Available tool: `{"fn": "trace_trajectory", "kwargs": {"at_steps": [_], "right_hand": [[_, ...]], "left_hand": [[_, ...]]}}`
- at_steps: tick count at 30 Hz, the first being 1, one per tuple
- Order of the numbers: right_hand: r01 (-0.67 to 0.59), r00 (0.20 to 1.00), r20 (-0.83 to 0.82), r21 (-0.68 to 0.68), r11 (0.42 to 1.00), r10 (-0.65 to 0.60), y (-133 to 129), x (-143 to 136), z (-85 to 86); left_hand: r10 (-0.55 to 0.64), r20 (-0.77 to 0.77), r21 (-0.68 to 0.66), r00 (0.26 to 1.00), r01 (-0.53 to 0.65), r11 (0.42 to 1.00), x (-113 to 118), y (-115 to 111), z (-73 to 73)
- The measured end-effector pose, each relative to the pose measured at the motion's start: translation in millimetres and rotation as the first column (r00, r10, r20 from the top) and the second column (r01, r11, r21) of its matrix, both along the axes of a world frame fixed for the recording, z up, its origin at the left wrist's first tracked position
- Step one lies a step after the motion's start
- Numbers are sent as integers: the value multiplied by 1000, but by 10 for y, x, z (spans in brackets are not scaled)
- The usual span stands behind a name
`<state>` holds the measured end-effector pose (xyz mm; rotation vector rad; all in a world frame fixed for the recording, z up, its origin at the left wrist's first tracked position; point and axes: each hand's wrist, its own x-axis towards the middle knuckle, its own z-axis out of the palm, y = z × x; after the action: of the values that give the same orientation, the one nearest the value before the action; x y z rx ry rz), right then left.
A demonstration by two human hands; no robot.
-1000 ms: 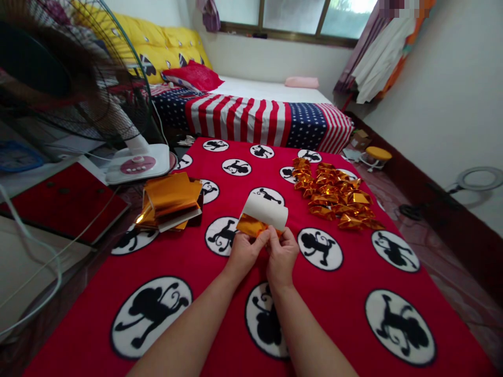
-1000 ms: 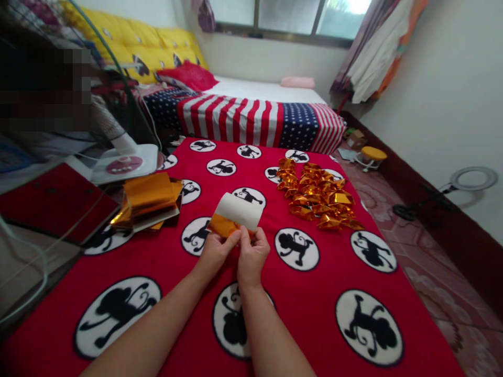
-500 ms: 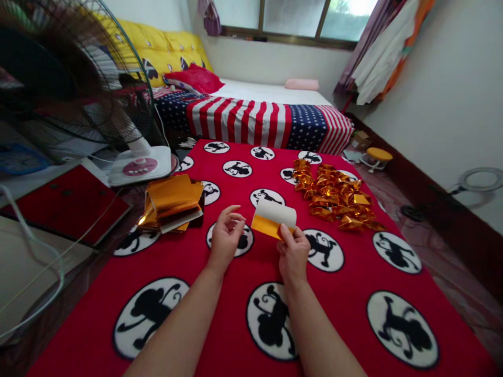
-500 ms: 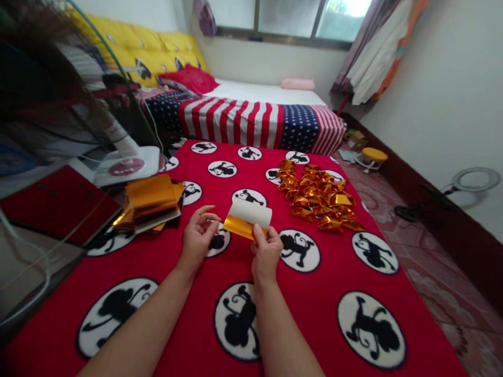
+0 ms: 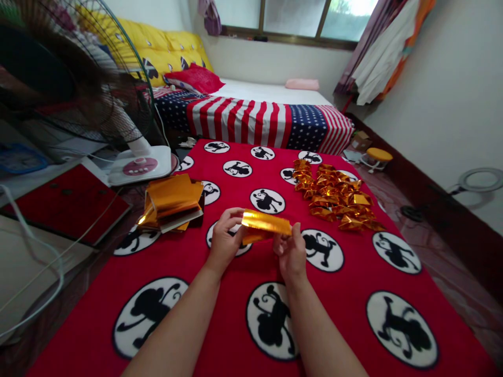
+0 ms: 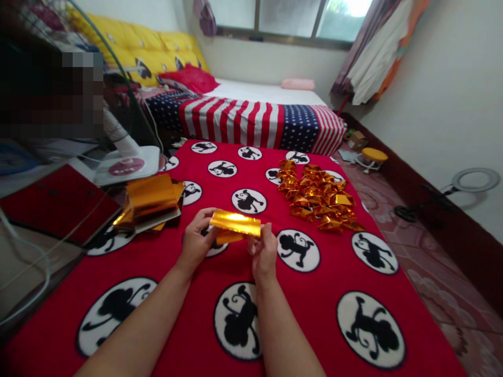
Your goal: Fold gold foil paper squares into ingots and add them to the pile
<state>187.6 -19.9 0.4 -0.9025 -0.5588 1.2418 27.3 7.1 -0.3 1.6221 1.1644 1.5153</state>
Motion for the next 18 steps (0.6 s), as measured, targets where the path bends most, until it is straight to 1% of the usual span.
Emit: {"fn": "trace_trajectory", "kwargs": {"at_steps": [2, 4, 5, 7, 9, 12, 14, 16, 18], "right_hand": [[64, 998, 13, 5, 998, -65, 11, 10, -17], [129, 990, 60, -6, 992, -128, 18, 17, -40], [151, 985, 88, -12, 988, -149, 19, 19, -51], [133, 984, 123, -16, 991, -130, 16, 17, -60], [73, 992, 103, -3, 997, -73, 6, 14, -51], [-22, 999, 38, 14, 1000, 21, -8, 19, -19], [-33, 999, 37, 9, 999, 33, -12, 34, -7], [-37, 997, 64, -1, 999, 37, -12, 53, -10], [-59, 993, 103, 2, 998, 59, -16, 69, -23]], "left_hand": [[-51, 160, -153, 986, 76, 985, 0, -23, -5], [-46, 318, -274, 947, 138, 952, 3, -45, -20], [-43, 374, -306, 926, 167, 937, 4, -54, -27], [-61, 435, -327, 898, 221, 919, 2, -64, -35], [-94, 434, -333, 896, 256, 907, -5, -67, -32], [-173, 350, -354, 921, 301, 885, -16, -68, -5], [-270, 292, -379, 918, 370, 848, -16, -73, 26], [-356, 261, -392, 897, 436, 810, -7, -79, 64], [-373, 256, -373, 892, 447, 813, 7, -82, 93]]}}
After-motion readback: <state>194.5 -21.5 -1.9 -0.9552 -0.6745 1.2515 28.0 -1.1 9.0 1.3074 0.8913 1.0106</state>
